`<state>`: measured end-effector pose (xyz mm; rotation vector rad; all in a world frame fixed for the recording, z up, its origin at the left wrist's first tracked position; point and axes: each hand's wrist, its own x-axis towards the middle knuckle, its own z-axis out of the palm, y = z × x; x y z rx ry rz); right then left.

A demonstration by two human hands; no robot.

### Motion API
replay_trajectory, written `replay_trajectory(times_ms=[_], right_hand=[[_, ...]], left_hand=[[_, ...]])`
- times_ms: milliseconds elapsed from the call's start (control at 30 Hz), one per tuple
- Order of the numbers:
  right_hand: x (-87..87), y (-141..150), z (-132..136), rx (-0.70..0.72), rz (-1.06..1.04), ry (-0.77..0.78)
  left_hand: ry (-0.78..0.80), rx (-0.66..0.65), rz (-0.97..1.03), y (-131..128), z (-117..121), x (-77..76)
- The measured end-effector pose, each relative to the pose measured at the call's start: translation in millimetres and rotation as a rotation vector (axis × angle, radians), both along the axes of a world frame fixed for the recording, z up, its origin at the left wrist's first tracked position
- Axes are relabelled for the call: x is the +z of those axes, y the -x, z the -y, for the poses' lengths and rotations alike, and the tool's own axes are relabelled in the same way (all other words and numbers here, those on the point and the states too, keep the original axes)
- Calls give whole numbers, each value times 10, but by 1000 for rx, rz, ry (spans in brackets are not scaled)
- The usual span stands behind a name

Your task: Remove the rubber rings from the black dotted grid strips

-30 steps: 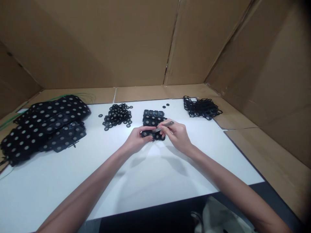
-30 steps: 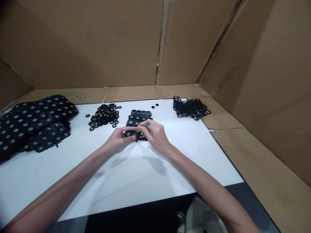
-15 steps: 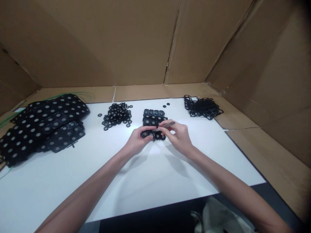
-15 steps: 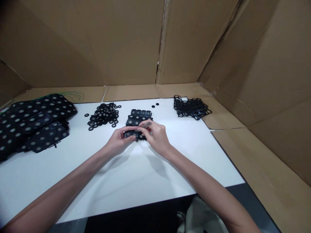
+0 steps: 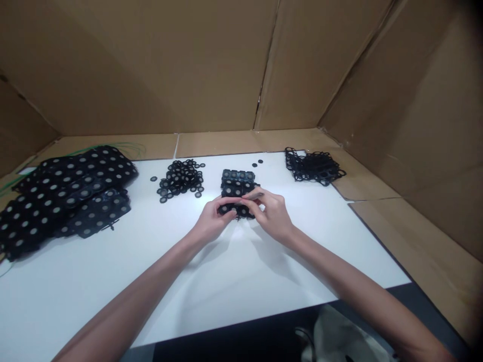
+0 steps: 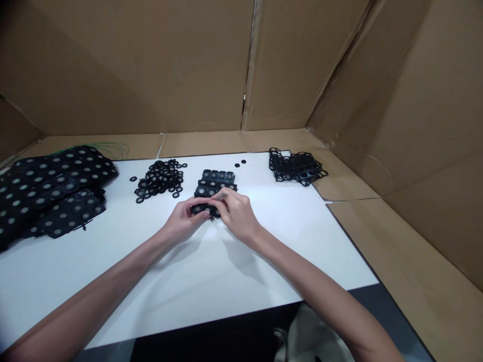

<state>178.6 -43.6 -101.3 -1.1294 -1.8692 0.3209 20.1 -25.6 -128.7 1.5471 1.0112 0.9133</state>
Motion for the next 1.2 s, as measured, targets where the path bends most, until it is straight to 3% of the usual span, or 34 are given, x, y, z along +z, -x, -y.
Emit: replay_trajectory(times_ms=[333,567,733,867,967,1033,1200], right_hand=[[4,25,1,0,20,2],[-25,54,1,0,40,6],[50,-16,0,3,-134,55],[173,-316,-96,-221,-474,-50],[176,-581,-218,-329,-516,-104],[132,-693,-281,-347,-319,32],[-7,-642,-285,-389,553,519]], left_hand=[[56,23,7,-14,4,81],[42,2,22,-4,-15,19],[62,30,77,-19,-13,74],[147,101,13,-26,22,158],[158,110,2,-13,53,175],[144,105,9,2,68,169],[122,114,8,25,80,151]])
